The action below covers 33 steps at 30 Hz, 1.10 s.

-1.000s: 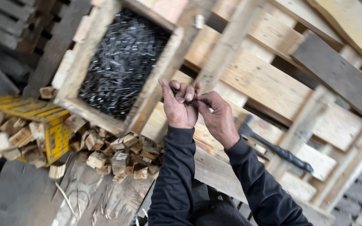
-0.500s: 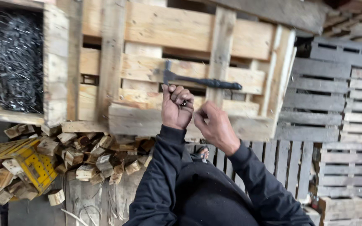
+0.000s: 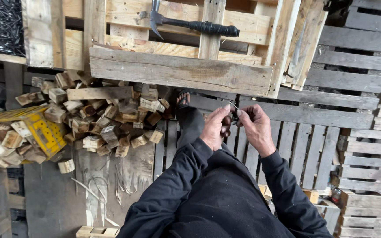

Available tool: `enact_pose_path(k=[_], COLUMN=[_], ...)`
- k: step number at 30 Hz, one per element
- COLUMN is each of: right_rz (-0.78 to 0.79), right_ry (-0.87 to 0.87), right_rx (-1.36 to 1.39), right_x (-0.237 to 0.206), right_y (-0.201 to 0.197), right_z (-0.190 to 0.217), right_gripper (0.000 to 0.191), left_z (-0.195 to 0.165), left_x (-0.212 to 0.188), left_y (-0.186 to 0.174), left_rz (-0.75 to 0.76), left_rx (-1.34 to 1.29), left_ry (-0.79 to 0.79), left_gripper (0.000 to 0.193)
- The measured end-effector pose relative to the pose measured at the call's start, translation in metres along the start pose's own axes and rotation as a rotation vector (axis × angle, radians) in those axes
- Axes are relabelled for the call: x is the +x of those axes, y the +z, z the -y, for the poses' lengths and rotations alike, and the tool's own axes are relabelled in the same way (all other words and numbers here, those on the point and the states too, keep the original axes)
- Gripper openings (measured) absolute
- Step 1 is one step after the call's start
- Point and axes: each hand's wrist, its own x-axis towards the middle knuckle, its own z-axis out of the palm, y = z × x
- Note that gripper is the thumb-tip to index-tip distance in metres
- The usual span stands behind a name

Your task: The person assembles a wooden pallet by hand, placing small wooden blocks and planks into position and securing them with nails using a hammer. The person repeatedly picks up nails, positions wood pieces, and hammers them into place.

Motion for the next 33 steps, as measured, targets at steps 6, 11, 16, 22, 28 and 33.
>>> enact_pose_path(k=[6,11,16,22,28,33], right_rz=[-0.007,-0.012,0.016,0.069,0.354,0.286], right_ry=[-0.031,-0.05,-0.272,-0.692,-0.525,-0.483], right_rx=[0.071,0.064,-0.372,-1.122,-1.245,-1.043], right_x=[0.007,0.027,0.109,0.262,0.314,0.275], right_y=[0.013,0.02,0.027,0.087,0.12,0.092], right_z=[0.006,0.035,0.079,0.078,0.068,0.113], right_gripper=[0.014,0.018,0.016,0.043,0.045,0.03], left_z=[-0.028,-0.059,-0.128,-0.17,-0.171,-0.163], left_x=[-0.007,0.003,0.042,0.092,0.105,0.114], left_y=[0.019,0.027,0.004,-0.039,-0.048,-0.061], left_rz=[0.093,0.192,0.231,0.113,-0.023,-0.009], left_rx=[0.001,-0.002,0.123,0.698,1.025,1.15], left_ry=[0.136,0.201,0.431,0.702,1.006,1.039], left_gripper=[0.012,0.013,0.013,0.013,0.009,0.012])
